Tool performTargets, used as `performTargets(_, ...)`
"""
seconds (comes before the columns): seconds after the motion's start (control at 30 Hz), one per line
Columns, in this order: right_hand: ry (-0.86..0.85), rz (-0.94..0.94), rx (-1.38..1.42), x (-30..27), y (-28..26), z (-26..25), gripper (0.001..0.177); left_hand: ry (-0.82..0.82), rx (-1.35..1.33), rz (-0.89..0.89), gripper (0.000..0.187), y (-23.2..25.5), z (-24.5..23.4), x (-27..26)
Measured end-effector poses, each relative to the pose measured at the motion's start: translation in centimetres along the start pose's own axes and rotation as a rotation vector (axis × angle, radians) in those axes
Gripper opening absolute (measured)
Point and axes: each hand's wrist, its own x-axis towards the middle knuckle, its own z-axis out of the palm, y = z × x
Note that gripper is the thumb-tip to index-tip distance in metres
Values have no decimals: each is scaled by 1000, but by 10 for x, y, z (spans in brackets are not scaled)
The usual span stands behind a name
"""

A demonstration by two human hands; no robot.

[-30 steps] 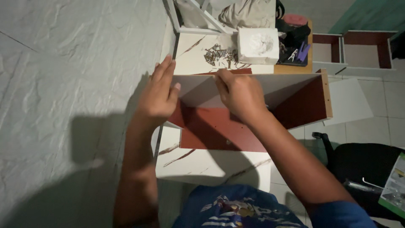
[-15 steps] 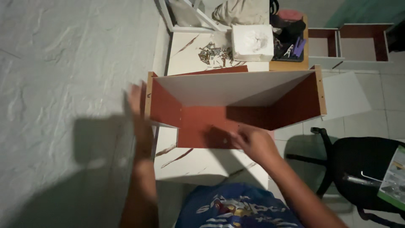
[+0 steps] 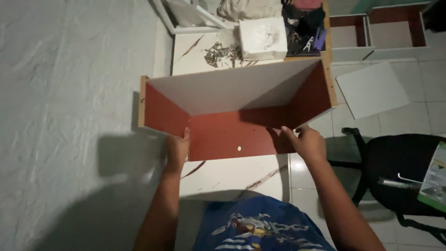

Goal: The person assembles a flat-pack cabinet by aligning and joining white and reddish-brown particleboard panels. They insert cam locks and use a screwdriver to tighten screws, securing the side panels to the base. The person then positions a white shelf panel on top of the assembled frame.

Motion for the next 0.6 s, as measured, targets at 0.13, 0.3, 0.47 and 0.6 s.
performTargets(0.13, 10, -32, -19, 8, 2, -1, 62, -51, -12, 262, 36, 5, -11, 1)
performTargets(0.3, -67, 12, -45, 19, 1, 2, 52, 69, -296, 230, 26, 37, -35, -10)
performTargets(0.47, -53, -4, -95, 24, 5, 5, 46, -78, -411, -28, 34, 45, -36, -13)
performTargets(0.6, -83, 26, -49, 25, 2, 4, 44, -16, -419, 44, 28, 36, -30, -13)
